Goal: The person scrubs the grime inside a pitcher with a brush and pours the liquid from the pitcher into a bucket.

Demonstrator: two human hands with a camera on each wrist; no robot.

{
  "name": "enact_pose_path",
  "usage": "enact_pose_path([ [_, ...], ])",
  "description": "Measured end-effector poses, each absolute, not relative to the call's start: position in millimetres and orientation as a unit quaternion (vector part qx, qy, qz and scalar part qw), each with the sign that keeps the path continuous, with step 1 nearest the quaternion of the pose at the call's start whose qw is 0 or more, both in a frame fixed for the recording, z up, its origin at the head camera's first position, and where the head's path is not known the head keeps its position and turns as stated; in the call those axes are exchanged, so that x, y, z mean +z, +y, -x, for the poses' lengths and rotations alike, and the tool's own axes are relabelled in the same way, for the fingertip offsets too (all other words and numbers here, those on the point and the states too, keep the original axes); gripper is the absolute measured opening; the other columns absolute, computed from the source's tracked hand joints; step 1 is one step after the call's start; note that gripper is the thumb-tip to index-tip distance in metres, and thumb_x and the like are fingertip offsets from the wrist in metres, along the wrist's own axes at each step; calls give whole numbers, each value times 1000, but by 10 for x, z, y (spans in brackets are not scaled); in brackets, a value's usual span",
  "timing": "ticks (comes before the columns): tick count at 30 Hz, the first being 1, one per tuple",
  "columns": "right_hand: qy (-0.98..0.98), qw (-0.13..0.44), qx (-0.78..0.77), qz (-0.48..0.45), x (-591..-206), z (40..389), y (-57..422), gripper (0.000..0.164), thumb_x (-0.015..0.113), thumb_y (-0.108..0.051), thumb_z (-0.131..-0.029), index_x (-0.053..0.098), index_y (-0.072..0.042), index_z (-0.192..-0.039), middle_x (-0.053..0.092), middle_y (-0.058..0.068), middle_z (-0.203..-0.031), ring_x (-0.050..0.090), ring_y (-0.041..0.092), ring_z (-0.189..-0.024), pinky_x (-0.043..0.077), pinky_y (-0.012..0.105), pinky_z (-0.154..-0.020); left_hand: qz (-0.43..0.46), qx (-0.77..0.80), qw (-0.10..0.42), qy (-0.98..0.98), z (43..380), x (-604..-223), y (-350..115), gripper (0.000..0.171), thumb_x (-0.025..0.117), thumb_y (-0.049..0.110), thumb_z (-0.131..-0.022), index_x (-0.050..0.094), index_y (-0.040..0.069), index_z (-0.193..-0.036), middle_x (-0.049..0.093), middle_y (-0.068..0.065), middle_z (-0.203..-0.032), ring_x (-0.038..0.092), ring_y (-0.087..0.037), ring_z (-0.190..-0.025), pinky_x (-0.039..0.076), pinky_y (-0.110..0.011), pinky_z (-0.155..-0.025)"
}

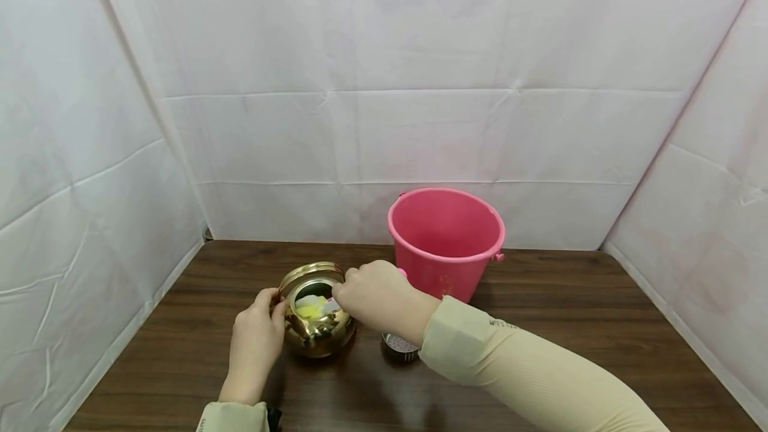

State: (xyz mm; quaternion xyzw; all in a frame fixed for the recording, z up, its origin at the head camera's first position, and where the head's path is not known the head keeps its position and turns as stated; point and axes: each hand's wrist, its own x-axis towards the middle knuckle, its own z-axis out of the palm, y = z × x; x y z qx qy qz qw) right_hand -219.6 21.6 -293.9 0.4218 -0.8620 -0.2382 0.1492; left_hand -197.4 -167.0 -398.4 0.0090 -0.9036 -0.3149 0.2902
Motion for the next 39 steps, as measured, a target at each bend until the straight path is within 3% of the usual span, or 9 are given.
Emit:
enact_pose_path([
  [9, -877, 102, -239, -404, -2915, 2204, 240, 19, 66, -17, -86, 70, -27, -102, 69, -3, -85, 63, 14, -68, 48, 33, -43, -10, -315, 293, -903, 1971, -3974, -1657, 19, 62, 5, -89, 60, -7, -105, 69, -26, -89, 67, -36, -71, 53, -44, -57],
  [20, -891, 101, -216, -386, -2899, 2263, 312, 19, 65, -11, -85, 71, -26, -95, 69, -3, -83, 61, 13, -65, 43, 34, -37, -21, -317, 295, -901, 1974, -3982, -1647, 18, 63, 6, -89, 61, -5, -103, 70, -24, -88, 68, -37, -74, 53, -46, -61],
  [30, -905, 97, -193, -368, -2909, 2339, 329, 12, 66, -10, -83, 69, -22, -85, 67, -2, -76, 51, 12, -55, 39, 33, -36, -14, -312, 301, -901, 1972, -3984, -1652, 17, 62, 6, -89, 61, -5, -102, 69, -24, -86, 67, -36, -69, 52, -45, -57],
  [39, -907, 91, -198, -361, -2926, 2388, 359, 18, 62, -7, -86, 69, -22, -95, 68, 0, -84, 62, 17, -66, 47, 36, -40, -9, -303, 307, -902, 1985, -3999, -1657, 18, 62, 6, -89, 60, -5, -104, 69, -26, -87, 66, -42, -72, 50, -52, -59],
])
